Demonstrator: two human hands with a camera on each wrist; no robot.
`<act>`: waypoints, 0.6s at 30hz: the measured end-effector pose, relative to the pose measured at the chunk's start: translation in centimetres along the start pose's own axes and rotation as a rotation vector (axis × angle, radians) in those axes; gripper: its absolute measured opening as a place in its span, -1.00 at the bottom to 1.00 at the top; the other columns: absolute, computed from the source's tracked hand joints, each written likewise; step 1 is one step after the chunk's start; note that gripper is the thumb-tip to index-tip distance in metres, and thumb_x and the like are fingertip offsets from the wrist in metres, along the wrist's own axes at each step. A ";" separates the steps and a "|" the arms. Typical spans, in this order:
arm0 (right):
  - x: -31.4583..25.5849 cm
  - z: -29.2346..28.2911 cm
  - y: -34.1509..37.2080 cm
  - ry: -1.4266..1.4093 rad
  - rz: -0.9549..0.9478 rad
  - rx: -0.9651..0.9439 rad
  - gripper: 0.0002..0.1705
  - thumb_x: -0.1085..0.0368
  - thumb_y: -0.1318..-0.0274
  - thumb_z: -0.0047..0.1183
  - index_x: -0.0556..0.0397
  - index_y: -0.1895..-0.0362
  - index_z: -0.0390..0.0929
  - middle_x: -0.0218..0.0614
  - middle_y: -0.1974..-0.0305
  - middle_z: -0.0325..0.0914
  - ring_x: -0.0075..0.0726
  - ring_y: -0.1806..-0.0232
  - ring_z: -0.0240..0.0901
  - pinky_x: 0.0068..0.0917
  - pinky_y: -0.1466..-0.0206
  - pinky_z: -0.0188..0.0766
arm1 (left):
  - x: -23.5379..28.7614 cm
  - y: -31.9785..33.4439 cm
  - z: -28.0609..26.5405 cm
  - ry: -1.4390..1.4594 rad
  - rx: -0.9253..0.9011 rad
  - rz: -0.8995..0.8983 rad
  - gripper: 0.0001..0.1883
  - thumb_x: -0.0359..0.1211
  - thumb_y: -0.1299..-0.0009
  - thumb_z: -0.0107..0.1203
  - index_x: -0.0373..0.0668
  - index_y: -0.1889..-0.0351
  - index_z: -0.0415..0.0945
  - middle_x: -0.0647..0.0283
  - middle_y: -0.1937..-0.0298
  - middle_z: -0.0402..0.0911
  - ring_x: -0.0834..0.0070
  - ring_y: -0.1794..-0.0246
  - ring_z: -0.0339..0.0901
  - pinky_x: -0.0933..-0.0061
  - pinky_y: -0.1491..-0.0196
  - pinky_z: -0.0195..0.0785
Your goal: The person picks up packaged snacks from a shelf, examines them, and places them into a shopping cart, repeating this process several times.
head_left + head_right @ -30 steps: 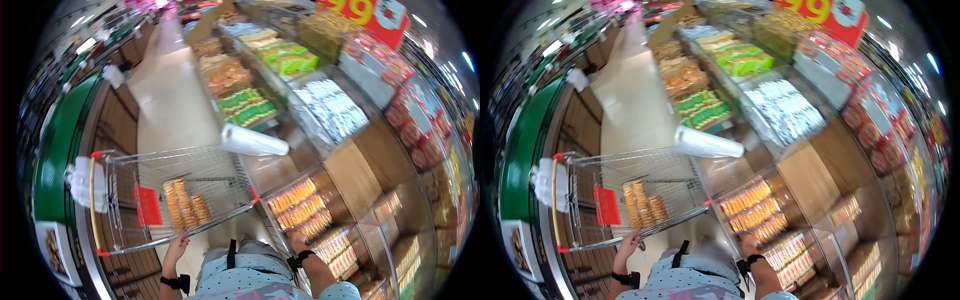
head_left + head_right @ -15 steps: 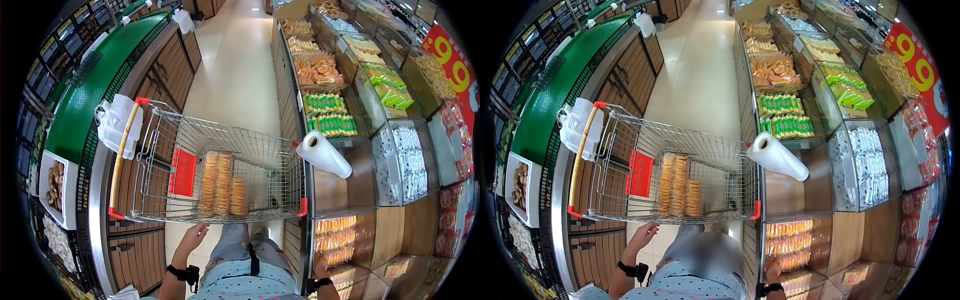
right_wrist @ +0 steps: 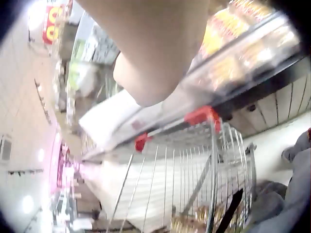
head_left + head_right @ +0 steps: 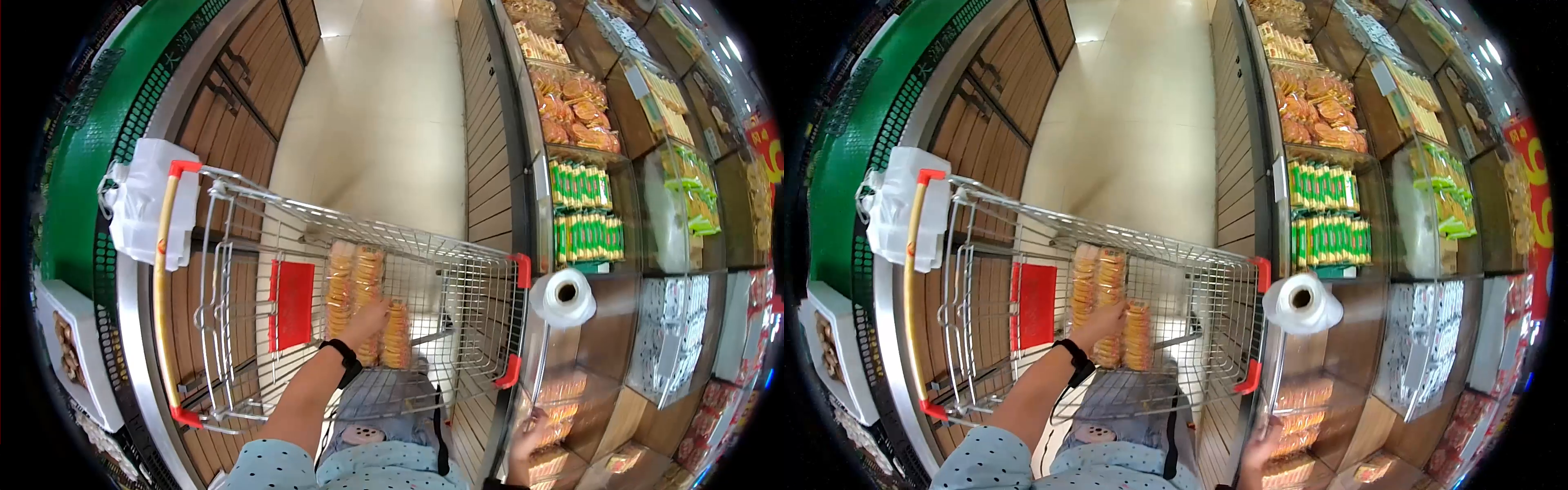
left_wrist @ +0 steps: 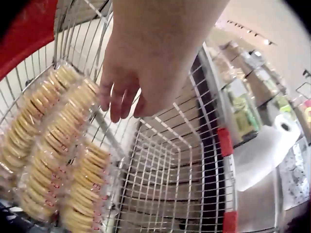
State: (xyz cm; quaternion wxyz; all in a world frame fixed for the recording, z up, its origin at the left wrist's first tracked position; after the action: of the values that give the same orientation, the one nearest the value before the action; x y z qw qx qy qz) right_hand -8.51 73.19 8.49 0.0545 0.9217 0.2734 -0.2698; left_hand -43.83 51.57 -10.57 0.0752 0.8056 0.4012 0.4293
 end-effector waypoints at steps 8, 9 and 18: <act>-10.8 20.7 -0.7 -0.133 0.017 -0.748 -0.69 0.45 0.15 -0.13 0.12 0.20 0.27 -0.18 0.38 0.35 -0.25 0.37 0.32 -0.48 0.32 0.27 | -6.0 -6.3 8.5 -0.305 -0.152 -0.031 -0.55 -0.48 -0.04 -0.09 -0.31 0.06 0.12 -0.01 0.27 0.32 0.19 0.29 0.37 0.33 0.32 0.28; -10.8 22.1 -0.3 -0.132 0.056 -0.801 -0.69 0.44 0.15 -0.12 0.11 0.19 0.27 -0.19 0.38 0.35 -0.27 0.37 0.33 -0.49 0.33 0.27 | -6.4 -6.6 8.7 -0.339 -0.210 -0.072 -0.54 -0.47 -0.03 -0.06 -0.31 0.06 0.12 -0.01 0.25 0.31 0.21 0.28 0.37 0.35 0.32 0.28; -8.4 26.1 -0.4 -0.063 0.058 -0.857 -0.74 0.37 0.12 -0.13 0.09 0.23 0.30 -0.17 0.50 0.39 -0.25 0.49 0.36 -0.47 0.43 0.28 | -9.5 -8.9 10.0 -0.443 -0.140 -0.082 -0.77 -0.52 0.01 -0.08 -0.16 0.34 0.31 0.14 0.41 0.44 0.32 0.43 0.45 0.41 0.42 0.34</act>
State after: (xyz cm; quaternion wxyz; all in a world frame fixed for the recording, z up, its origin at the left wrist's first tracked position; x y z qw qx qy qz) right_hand -26.85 63.08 -9.21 0.4482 0.8143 0.3331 -0.1582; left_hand -44.40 52.97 -26.93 0.2346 0.8559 0.3766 0.2656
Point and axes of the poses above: each hand's wrist, its own y-axis away from the middle knuckle, its own z-axis out of the palm, x = y × z, the point moved 9 cm from there along -y, towards the middle knuckle
